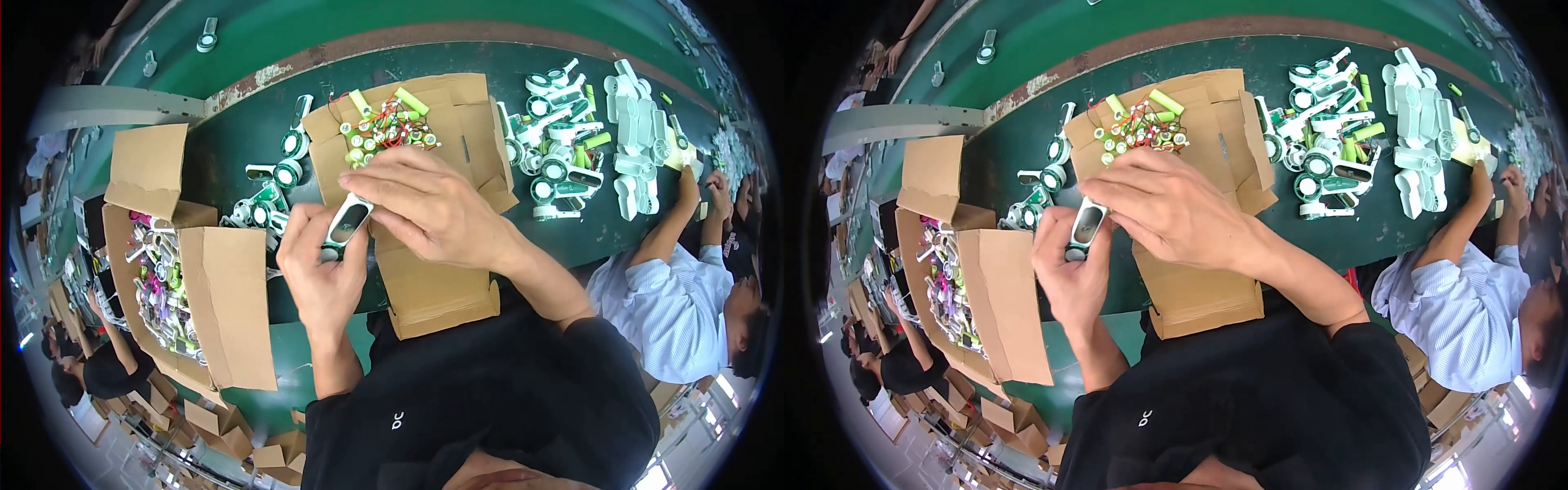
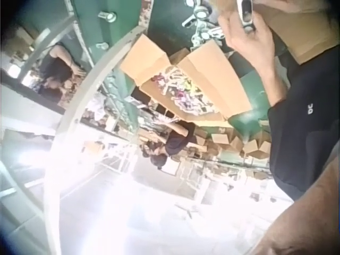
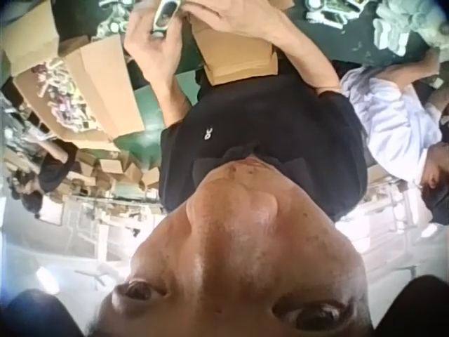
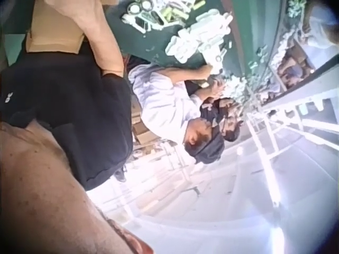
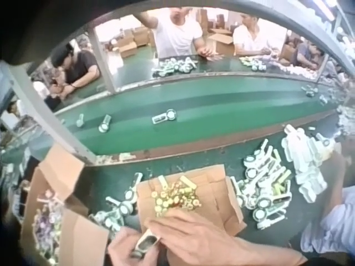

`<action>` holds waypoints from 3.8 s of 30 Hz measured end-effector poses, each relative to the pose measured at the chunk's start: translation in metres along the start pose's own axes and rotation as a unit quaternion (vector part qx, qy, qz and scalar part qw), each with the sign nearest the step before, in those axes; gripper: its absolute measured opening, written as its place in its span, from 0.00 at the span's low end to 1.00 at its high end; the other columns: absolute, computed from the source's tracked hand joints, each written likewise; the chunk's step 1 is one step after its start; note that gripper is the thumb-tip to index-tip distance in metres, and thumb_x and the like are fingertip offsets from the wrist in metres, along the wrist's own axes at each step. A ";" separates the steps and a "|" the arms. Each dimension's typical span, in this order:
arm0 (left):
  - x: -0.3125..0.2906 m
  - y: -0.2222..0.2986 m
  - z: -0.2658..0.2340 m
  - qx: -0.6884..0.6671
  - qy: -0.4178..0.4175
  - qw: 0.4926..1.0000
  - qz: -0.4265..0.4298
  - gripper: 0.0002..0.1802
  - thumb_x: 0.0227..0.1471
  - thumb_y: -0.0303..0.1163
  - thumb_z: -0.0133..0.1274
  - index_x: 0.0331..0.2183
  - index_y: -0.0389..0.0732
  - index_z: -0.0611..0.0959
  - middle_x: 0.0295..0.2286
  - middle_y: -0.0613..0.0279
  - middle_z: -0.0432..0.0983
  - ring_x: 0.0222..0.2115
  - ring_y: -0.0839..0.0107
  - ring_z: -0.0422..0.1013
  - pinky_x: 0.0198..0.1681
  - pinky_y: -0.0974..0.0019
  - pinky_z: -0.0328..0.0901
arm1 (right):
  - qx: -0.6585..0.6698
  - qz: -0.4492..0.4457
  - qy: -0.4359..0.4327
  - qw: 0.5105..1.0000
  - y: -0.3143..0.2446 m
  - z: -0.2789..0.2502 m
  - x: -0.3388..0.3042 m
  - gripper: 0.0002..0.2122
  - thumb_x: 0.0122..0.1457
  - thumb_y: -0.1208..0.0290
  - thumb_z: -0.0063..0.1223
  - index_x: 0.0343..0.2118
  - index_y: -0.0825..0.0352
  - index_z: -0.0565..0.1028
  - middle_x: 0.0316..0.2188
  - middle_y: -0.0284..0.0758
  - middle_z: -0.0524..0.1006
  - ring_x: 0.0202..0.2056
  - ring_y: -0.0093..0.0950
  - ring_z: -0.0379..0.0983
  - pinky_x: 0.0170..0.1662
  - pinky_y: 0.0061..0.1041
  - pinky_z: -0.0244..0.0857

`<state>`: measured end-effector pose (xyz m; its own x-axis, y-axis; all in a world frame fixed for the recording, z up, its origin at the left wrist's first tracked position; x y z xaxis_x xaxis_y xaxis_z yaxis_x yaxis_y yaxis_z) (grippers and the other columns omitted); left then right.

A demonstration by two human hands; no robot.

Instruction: The person assembles internal electronic components by hand, inserting batteries and circuit boards into plastic device housings on an assembly line.

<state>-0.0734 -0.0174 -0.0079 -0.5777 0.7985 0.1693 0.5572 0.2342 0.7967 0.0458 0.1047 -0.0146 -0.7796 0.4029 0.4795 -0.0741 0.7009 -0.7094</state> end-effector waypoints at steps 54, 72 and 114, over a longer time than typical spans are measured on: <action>0.002 0.028 0.039 -0.150 -0.010 0.989 0.003 0.11 0.66 0.25 0.51 0.47 0.30 0.79 0.30 0.58 0.81 0.26 0.79 0.74 0.29 0.70 0.70 | 0.173 0.261 0.078 0.947 -0.007 -0.036 -0.002 0.06 0.52 0.77 0.62 0.29 0.71 0.75 0.24 0.33 0.76 0.26 0.22 0.73 0.30 0.24 0.67; -0.001 0.040 0.038 0.015 0.073 0.993 0.086 0.11 0.57 0.20 0.57 0.44 0.32 0.82 0.30 0.49 0.80 0.26 0.53 0.78 0.29 0.59 0.71 | 0.200 0.308 0.041 0.929 -0.006 -0.039 0.001 0.06 0.53 0.76 0.62 0.29 0.73 0.77 0.24 0.30 0.78 0.27 0.17 0.71 0.31 0.21 0.68; 0.124 0.037 0.033 -0.036 0.003 0.992 0.124 0.18 0.59 0.32 0.59 0.48 0.32 0.82 0.42 0.49 0.80 0.44 0.56 0.77 0.50 0.58 0.69 | -0.334 0.271 0.220 0.876 0.039 -0.235 -0.087 0.17 0.55 0.76 0.58 0.50 0.68 0.78 0.41 0.39 0.82 0.41 0.31 0.77 0.41 0.30 0.71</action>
<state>-0.1048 0.1082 0.0232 -0.4320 0.8235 0.3678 0.6379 -0.0092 0.7700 0.2568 0.2350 0.0373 -0.2623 0.8680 0.4216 0.7273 0.4650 -0.5049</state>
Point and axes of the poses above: each hand's wrist, its own x-axis towards the middle knuckle, its own z-axis out of the palm, y = z × x, the point moved 4 cm from there along x, towards the middle knuckle
